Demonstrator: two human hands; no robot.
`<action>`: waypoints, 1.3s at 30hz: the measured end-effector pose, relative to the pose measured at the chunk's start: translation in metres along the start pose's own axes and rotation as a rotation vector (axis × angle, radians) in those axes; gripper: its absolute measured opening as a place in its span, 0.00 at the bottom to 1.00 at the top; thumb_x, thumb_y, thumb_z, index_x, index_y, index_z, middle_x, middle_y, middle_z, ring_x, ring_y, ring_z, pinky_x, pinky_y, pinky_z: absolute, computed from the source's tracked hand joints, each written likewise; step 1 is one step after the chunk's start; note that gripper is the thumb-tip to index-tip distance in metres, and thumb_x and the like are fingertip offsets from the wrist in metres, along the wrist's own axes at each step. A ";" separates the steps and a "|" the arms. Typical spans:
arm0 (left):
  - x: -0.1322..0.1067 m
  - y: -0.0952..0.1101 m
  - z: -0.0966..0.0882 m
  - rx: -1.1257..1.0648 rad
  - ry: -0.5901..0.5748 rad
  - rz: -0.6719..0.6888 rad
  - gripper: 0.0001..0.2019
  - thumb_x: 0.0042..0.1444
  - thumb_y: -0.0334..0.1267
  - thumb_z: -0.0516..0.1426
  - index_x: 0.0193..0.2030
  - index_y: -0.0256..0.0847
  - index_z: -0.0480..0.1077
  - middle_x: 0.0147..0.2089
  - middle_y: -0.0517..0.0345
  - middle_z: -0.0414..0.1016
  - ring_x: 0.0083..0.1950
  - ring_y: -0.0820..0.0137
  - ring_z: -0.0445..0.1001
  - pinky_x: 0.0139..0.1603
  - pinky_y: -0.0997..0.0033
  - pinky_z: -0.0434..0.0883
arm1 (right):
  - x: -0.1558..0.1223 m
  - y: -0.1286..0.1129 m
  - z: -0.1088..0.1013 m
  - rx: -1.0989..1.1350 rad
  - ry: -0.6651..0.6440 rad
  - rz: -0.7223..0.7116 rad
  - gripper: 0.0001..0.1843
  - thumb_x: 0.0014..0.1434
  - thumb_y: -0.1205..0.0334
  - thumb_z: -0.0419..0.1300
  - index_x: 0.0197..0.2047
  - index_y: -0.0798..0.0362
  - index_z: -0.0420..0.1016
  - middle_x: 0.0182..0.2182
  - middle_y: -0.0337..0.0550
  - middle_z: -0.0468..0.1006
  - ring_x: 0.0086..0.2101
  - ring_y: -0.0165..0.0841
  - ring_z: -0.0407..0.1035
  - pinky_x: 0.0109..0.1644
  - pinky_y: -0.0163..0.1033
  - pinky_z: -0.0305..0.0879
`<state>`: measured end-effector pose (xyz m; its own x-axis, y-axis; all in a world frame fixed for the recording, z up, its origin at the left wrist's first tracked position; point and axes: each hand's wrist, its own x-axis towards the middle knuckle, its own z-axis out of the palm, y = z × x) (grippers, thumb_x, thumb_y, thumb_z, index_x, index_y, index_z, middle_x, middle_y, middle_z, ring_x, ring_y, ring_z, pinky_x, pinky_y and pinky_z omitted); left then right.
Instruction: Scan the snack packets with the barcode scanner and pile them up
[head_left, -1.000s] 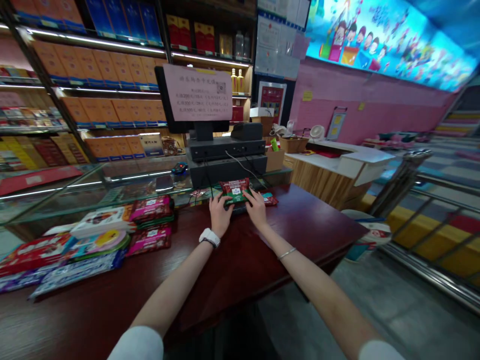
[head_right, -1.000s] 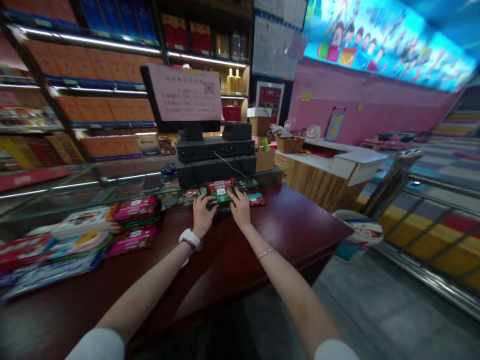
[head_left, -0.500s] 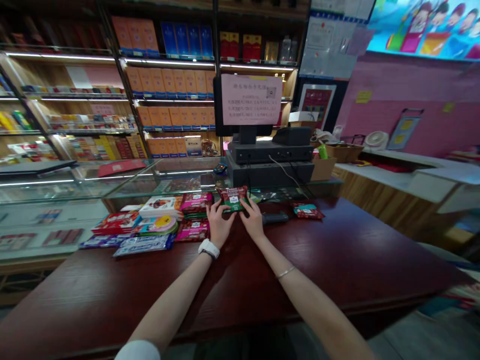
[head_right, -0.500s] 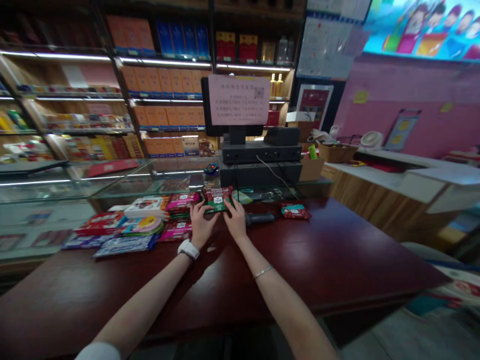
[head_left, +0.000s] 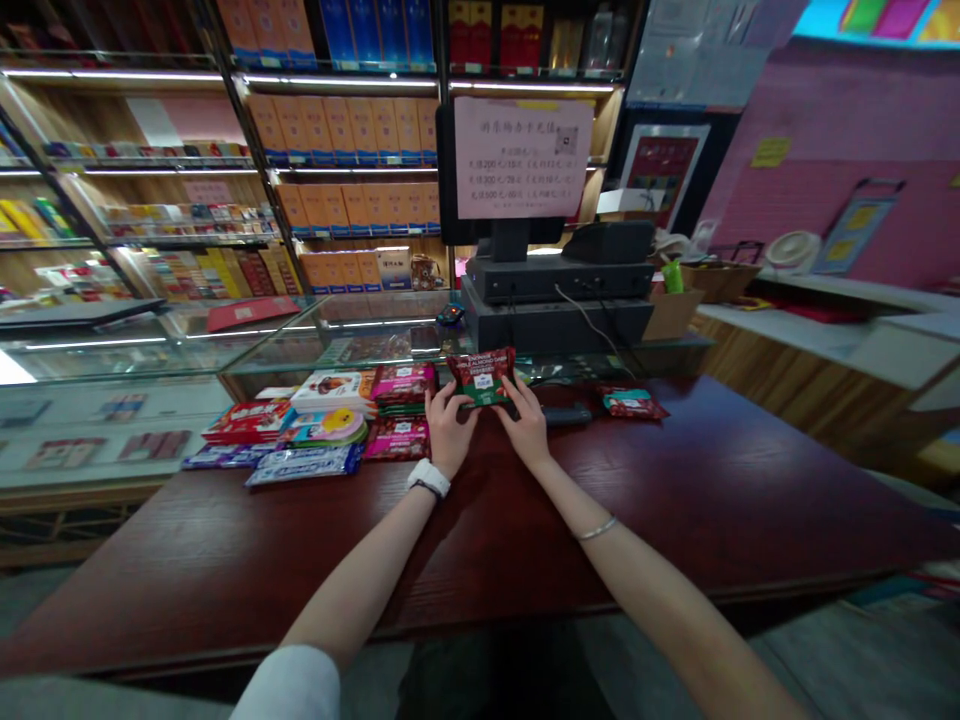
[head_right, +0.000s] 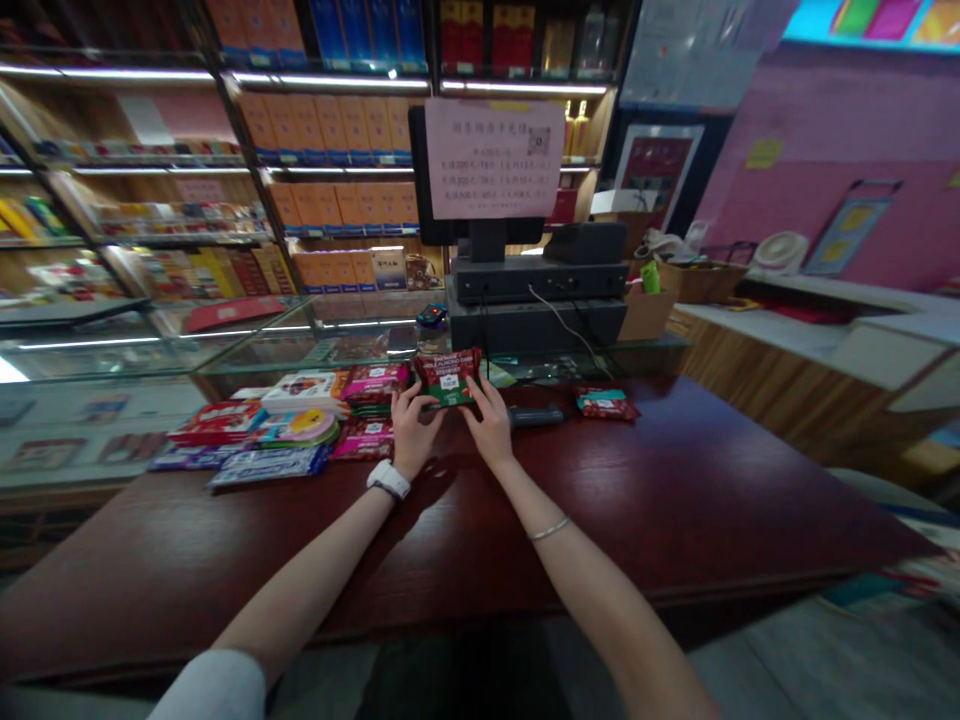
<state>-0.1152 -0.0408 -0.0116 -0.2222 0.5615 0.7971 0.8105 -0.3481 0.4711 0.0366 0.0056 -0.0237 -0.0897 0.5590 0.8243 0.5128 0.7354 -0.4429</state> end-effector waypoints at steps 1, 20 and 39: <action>0.000 0.000 0.000 0.004 0.001 0.002 0.04 0.55 0.34 0.62 0.38 0.43 0.72 0.52 0.50 0.74 0.62 0.60 0.69 0.71 0.44 0.53 | 0.000 -0.001 0.000 -0.009 0.004 -0.007 0.27 0.64 0.60 0.58 0.66 0.45 0.65 0.64 0.46 0.66 0.61 0.41 0.64 0.66 0.49 0.59; 0.001 -0.004 -0.007 0.185 -0.017 0.103 0.13 0.54 0.31 0.61 0.46 0.47 0.75 0.56 0.49 0.72 0.64 0.58 0.67 0.74 0.43 0.48 | -0.003 -0.001 -0.005 -0.253 -0.040 -0.115 0.22 0.65 0.67 0.52 0.59 0.44 0.73 0.61 0.46 0.70 0.64 0.41 0.58 0.70 0.61 0.47; 0.003 0.001 -0.016 0.170 -0.039 0.137 0.14 0.55 0.28 0.57 0.45 0.51 0.76 0.52 0.56 0.76 0.58 0.60 0.71 0.75 0.43 0.45 | 0.002 -0.003 -0.013 -0.155 -0.001 -0.109 0.13 0.64 0.63 0.55 0.47 0.45 0.79 0.48 0.42 0.81 0.55 0.39 0.68 0.71 0.59 0.40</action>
<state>-0.1233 -0.0512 -0.0023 -0.0852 0.5476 0.8324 0.9122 -0.2932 0.2862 0.0462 -0.0006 -0.0165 -0.1523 0.4795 0.8642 0.6255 0.7238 -0.2913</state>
